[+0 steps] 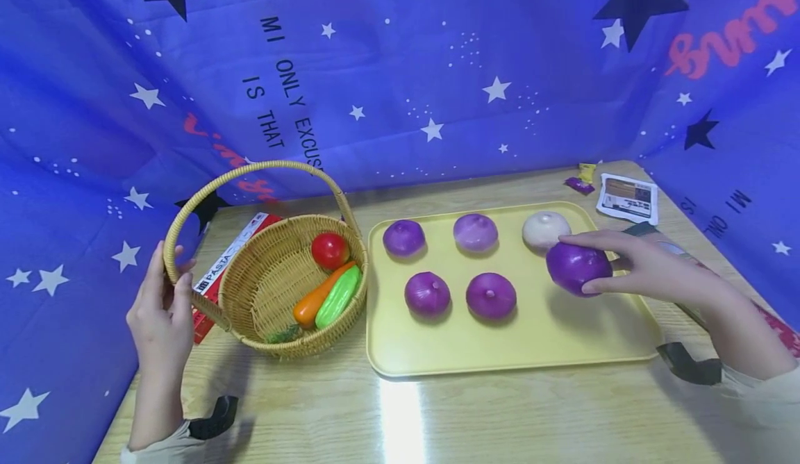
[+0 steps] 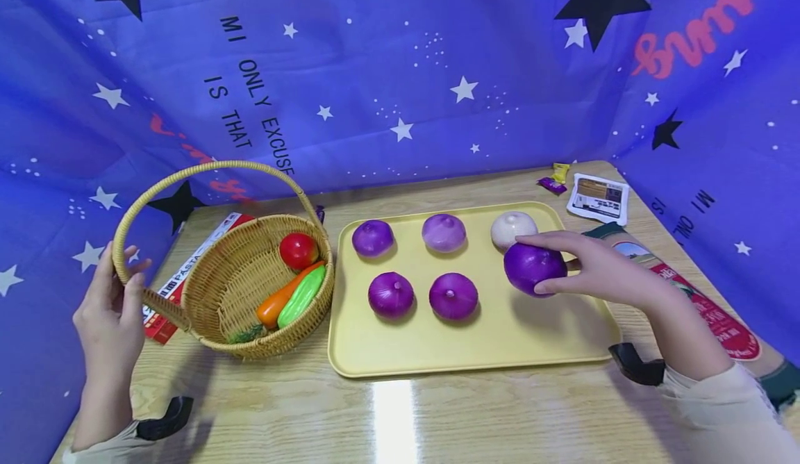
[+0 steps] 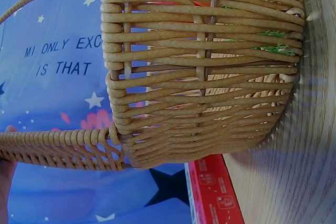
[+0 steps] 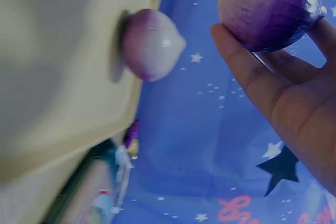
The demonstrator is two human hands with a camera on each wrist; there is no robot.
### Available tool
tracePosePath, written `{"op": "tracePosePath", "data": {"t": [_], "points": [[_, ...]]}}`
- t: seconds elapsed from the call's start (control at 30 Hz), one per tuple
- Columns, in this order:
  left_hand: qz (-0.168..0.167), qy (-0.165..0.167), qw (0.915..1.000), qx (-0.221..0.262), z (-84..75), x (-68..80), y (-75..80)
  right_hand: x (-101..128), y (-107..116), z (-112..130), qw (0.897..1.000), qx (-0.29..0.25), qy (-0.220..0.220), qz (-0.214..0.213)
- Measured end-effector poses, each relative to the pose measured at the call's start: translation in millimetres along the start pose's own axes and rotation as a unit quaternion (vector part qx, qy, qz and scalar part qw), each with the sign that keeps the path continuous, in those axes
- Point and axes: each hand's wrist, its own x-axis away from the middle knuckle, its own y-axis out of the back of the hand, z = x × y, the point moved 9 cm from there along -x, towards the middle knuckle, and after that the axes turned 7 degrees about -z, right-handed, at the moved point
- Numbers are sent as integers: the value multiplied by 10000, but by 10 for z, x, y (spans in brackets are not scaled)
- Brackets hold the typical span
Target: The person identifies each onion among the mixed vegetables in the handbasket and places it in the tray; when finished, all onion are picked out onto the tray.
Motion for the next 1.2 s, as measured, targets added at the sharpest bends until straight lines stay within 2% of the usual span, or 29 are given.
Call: {"op": "tracePosePath", "data": {"t": [0.1,0.33,0.57,0.83,1.2], "points": [[-12,16,10000,-14,1,1,1,63,-104,-89,9991,-419,-15,82],[-26,-15,10000,10,8,2,-5,134,-279,-216,9998,-168,120,-46],[-35,-12,10000,-4,7,8,3,139,-501,-258,9989,-182,-29,440],[-3,-58,10000,-43,16,8,-5,163,-564,-267,9973,-413,-112,595],[53,108,9999,-50,20,13,-11,189,-608,-281,9964,-450,-71,711]]}}
